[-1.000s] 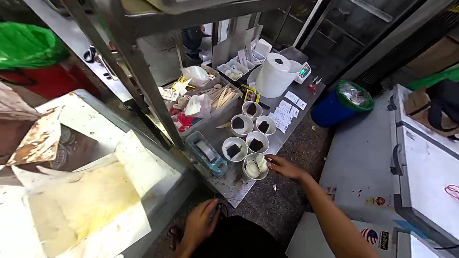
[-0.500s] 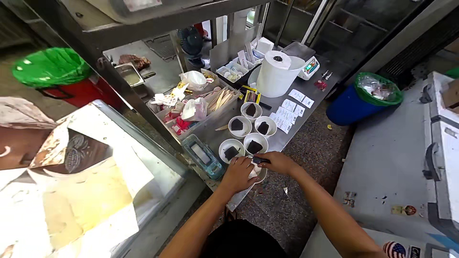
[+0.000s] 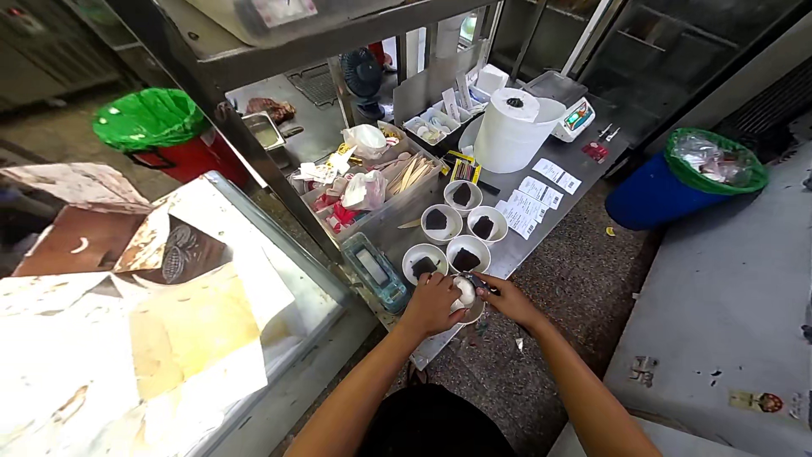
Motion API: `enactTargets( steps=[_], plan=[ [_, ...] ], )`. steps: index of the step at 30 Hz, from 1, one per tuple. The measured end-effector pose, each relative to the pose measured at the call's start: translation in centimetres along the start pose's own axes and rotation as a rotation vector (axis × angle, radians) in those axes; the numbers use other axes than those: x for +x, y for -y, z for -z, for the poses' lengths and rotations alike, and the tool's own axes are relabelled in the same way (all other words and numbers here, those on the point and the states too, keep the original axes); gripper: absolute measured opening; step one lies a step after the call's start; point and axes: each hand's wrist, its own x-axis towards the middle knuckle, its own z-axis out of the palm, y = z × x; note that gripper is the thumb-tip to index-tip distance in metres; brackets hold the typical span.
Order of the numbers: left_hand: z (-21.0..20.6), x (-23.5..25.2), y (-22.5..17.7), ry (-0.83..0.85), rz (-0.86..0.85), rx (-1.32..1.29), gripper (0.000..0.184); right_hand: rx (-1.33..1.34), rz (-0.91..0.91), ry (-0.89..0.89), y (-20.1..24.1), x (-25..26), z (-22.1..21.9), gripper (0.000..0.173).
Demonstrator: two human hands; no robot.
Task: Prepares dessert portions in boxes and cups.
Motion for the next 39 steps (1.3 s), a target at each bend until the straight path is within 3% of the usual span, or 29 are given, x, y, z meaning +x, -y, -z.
enactTargets(
  steps=[4,8,12,14,17,19,21,23,27,30,33,36,38,39],
  plan=[
    [-0.3,-0.3,0.0,-0.239,0.007,-0.038,0.043,0.019,0.042,-0.098,-0.8,-0.4,-0.5,0.046],
    [0.1,-1.1,-0.5,-0.314,0.067,-0.054,0.037,0.084,0.172,-0.290,-1.4,-1.3,-0.9,0.047],
    [-1.1,-5.0,-0.8,-0.405,0.209,-0.125,0.034,-0.327,0.301,-0.267,-1.7,-2.5,-1.1,0.051],
    [-1.7,-7.3,-1.2,-0.318,0.370,-0.258,0.035,-0.431,0.297,-0.294,-1.8,-2.4,-2.0,0.049],
    [-1.5,-8.1,-1.9,0.127,0.622,-0.630,0.047,-0.538,0.255,-0.297,-1.3,-1.6,-2.7,0.047],
    [-2.6,-7.5,-2.1,0.324,0.666,-0.860,0.048,-0.629,0.222,-0.240,-0.4,-0.9,-2.9,0.047],
    [-4.1,-6.8,-2.7,0.392,0.648,-0.999,0.047,-0.633,0.223,-0.213,0.2,-0.5,-2.9,0.048],
    [-4.9,-6.6,-3.1,0.395,0.625,-1.047,0.047,-0.442,0.263,-0.263,-0.3,-0.5,-3.1,0.048],
    [-2.8,-8.5,-2.2,0.349,0.675,-0.966,0.047,0.302,0.169,-0.420,-1.5,-1.7,-4.2,0.056],
    [-1.4,-12.3,-0.7,0.197,0.766,-0.937,0.046,0.566,0.136,-0.471,-1.5,-3.4,-5.1,0.073],
    [-0.8,-18.6,0.6,-0.115,0.955,-0.964,0.047,0.563,0.234,-0.410,2.3,-4.2,-6.9,0.072],
    [-1.6,-24.5,0.4,-0.597,1.166,-0.964,0.066,0.404,0.462,-0.222,8.9,-3.7,-8.4,0.071],
    [-2.0,-26.2,0.1,-0.975,1.222,-0.929,0.088,0.180,0.673,-0.082,15.2,-3.2,-9.3,0.080],
    [-1.8,-26.4,0.0,-1.127,1.227,-0.924,0.097,0.020,0.768,-0.029,19.0,-2.7,-9.9,0.076]
  ],
)
